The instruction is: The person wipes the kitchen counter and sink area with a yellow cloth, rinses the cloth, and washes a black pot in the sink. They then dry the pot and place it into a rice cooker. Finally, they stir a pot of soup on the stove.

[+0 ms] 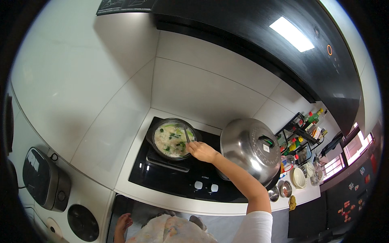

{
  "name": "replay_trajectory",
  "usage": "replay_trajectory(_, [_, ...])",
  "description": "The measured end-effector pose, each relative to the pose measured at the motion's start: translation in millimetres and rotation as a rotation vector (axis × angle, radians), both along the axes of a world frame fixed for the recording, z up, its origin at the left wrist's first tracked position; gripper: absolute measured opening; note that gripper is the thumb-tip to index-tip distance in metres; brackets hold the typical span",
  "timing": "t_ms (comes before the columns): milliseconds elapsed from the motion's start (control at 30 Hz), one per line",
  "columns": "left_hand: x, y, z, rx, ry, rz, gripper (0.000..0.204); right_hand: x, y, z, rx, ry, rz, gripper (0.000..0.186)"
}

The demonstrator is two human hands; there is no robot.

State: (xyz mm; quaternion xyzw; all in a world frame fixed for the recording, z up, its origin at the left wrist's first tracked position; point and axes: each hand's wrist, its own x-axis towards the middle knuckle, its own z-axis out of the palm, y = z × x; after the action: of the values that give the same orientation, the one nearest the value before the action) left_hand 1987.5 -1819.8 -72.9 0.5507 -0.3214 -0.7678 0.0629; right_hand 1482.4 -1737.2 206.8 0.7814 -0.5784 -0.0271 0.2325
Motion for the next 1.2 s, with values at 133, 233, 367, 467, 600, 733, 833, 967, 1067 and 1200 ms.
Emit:
replay_trajectory(133, [-0.1, -1.4, -9.7, -0.008, 0.076, -0.006, 0.024, -2.9, 11.8, -14.9, 0.060, 0.055, 0.001, 0.029])
replay_trajectory(233, [-0.1, -2.9, -12.7, -0.021, 0.089, -0.016, 0.025, 1.7, 17.1, -19.1, 0.059, -0.051, -0.035, 0.028])
replay_trajectory(367, [-0.7, -2.7, -11.2, -0.027, 0.077, -0.045, 0.025, 11.7, 20.9, -12.3, 0.003, -0.277, -0.167, 0.023])
replay_trajectory(467, [-0.9, -0.6, -8.1, -0.017, 0.061, -0.055, 0.025, 18.1, 20.9, -0.1, -0.014, -0.541, -0.335, 0.017])
replay_trajectory(600, [-0.6, 2.5, -3.3, -0.003, 0.014, -0.050, 0.023, 19.2, 14.2, 16.1, -0.065, -1.087, -0.642, 0.024])
replay_trajectory(733, [-2.7, 1.0, 2.3, 0.002, -0.001, -0.053, 0.022, 9.5, 2.1, 21.6, -0.095, -1.373, -0.842, 0.031])
replay_trajectory(833, [-2.4, -1.3, 5.4, -0.005, 0.026, -0.046, 0.022, -0.1, -7.6, 19.3, -0.134, -1.588, -0.917, 0.032])
replay_trajectory(967, [4.2, -1.4, 4.2, -0.017, 0.034, -0.030, 0.022, -8.7, -17.9, 19.4, -0.178, -1.801, -0.931, 0.031])
replay_trajectory(1067, [11.3, 1.4, -1.4, -0.018, 0.077, -0.003, 0.022, -8.9, -25.1, 26.0, -0.211, -1.827, -0.909, 0.032])
replay_trajectory(1200, [16.7, 5.4, -8.6, 0.006, 0.067, 0.007, 0.022, -0.9, -35.1, 36.2, -0.278, -1.645, -0.826, 0.032])
